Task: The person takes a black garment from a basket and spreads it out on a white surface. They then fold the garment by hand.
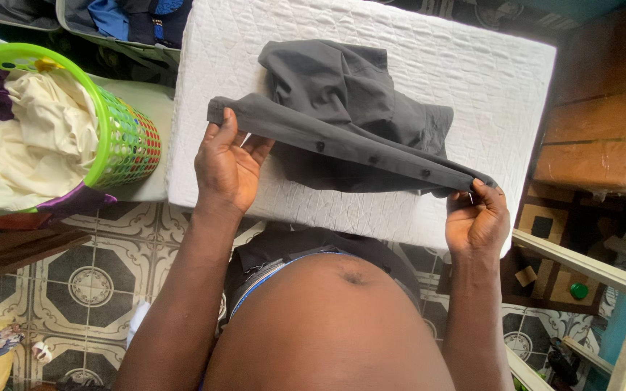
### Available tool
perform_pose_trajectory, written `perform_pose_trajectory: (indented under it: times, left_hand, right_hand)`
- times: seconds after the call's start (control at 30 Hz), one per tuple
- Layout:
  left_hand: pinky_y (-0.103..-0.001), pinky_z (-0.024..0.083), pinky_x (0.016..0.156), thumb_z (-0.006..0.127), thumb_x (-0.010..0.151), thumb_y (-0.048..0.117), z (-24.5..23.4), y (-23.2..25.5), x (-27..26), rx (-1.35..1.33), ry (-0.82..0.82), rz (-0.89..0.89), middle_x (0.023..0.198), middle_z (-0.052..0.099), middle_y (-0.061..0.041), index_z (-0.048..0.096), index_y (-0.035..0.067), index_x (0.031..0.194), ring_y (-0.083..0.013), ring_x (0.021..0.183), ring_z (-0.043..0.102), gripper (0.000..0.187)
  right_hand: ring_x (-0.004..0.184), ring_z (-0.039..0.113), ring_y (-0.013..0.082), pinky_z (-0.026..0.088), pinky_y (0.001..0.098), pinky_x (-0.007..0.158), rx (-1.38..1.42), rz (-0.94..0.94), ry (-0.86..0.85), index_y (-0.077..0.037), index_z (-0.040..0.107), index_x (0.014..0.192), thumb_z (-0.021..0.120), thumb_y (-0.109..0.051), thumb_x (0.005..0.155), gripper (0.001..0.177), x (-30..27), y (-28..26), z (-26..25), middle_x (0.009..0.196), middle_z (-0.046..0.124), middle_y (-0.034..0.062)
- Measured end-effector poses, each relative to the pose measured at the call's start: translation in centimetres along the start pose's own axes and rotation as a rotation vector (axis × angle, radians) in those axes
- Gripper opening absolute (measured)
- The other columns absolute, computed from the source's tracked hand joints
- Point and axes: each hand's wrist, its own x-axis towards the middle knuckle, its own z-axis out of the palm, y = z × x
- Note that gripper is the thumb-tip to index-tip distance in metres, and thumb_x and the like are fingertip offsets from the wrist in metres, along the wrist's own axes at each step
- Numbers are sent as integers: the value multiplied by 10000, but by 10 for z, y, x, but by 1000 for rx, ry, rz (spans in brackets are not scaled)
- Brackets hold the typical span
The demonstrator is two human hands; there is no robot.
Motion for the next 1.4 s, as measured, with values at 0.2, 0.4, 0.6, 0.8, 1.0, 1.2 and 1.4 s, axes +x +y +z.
perform_pose_trajectory:
  times: [0.2,0.4,0.6,0.8,1.0,1.2,1.4]
  left_hand:
    - [-508,582,980,514,1038,345,-1,7,0,43,7,-6,1246,625,-154,505,97,1323,-344,1150,656,378]
    - [-550,532,1039,521,1028,378,-10,4,7,-26,23,-1,1295,592,-120,476,170,1341,-335,1213,606,379]
    - [-557,540,1034,528,1042,310,-23,-2,15,18,19,-26,1332,590,-100,491,160,1331,-312,1226,618,328]
    - [-521,597,992,553,1043,232,-34,-9,41,79,76,8,1294,619,-106,507,155,1327,-315,1204,640,298]
    - [-537,564,960,546,1002,243,-66,-42,81,233,153,-66,1322,596,-174,481,137,1344,-395,1244,638,363]
    - [-455,593,953,597,1009,367,-80,-51,72,307,225,-110,1338,548,-220,480,-5,1306,-392,1224,622,490]
    - [-314,550,822,705,968,417,-52,-58,38,367,66,-257,1159,594,-114,576,36,1230,-191,957,628,480]
  right_hand:
    - [917,638,166,569,294,870,45,53,-70,-43,569,1057,673,-13,912,181,-5,0,6,1007,625,90]
    - [901,626,151,548,305,862,8,153,-69,-63,593,1056,690,-56,918,169,-9,7,11,996,634,69]
    - [915,641,158,550,337,891,52,256,-118,-100,578,970,697,-60,896,146,-5,7,12,955,646,32]
    - [931,645,174,564,343,877,-95,190,-95,-74,603,1093,702,-79,919,199,14,22,7,995,643,82]
    - [894,631,205,570,358,822,-325,319,-64,-27,595,1122,688,-123,947,220,60,61,-9,993,633,93]
    - [924,646,220,568,371,843,-202,331,-131,-56,568,1116,730,-210,942,283,56,67,-15,1028,628,114]
    - [1046,681,267,573,369,879,-94,392,-165,-80,527,1095,766,-185,883,337,33,80,-2,1097,628,114]
